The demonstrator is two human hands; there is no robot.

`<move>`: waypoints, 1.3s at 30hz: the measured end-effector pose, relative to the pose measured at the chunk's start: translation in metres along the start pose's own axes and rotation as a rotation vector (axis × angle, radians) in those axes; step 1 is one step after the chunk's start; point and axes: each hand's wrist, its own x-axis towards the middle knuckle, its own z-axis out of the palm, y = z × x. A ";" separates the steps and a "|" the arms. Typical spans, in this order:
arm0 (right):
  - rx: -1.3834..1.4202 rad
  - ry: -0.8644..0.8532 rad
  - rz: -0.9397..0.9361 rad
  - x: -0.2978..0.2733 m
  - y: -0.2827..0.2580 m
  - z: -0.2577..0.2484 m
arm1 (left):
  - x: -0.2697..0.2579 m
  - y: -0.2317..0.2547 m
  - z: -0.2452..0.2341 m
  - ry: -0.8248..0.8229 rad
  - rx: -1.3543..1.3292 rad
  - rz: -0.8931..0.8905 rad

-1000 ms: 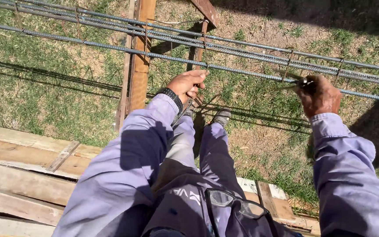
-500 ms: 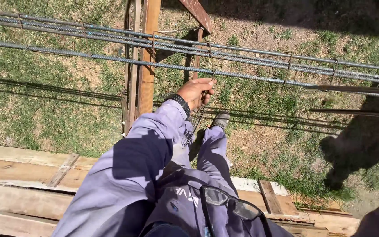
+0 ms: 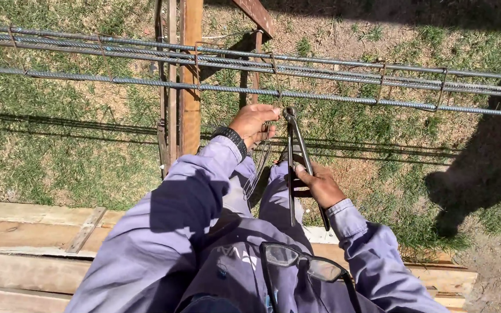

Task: The person uses pliers to twist wire ties around intersecting steel rebar rods, securing them together. The person repeatedly loops wire around the rebar intersections and twists it tight with the pliers.

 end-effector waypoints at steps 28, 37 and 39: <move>0.793 -0.244 0.157 0.050 0.103 0.042 | 0.030 -0.041 0.004 0.145 0.126 0.129; -0.182 0.252 0.138 0.006 0.026 0.055 | -0.032 -0.033 0.087 0.400 0.301 0.154; -0.195 0.243 0.101 0.001 0.025 0.044 | -0.019 -0.048 0.085 0.379 0.132 0.162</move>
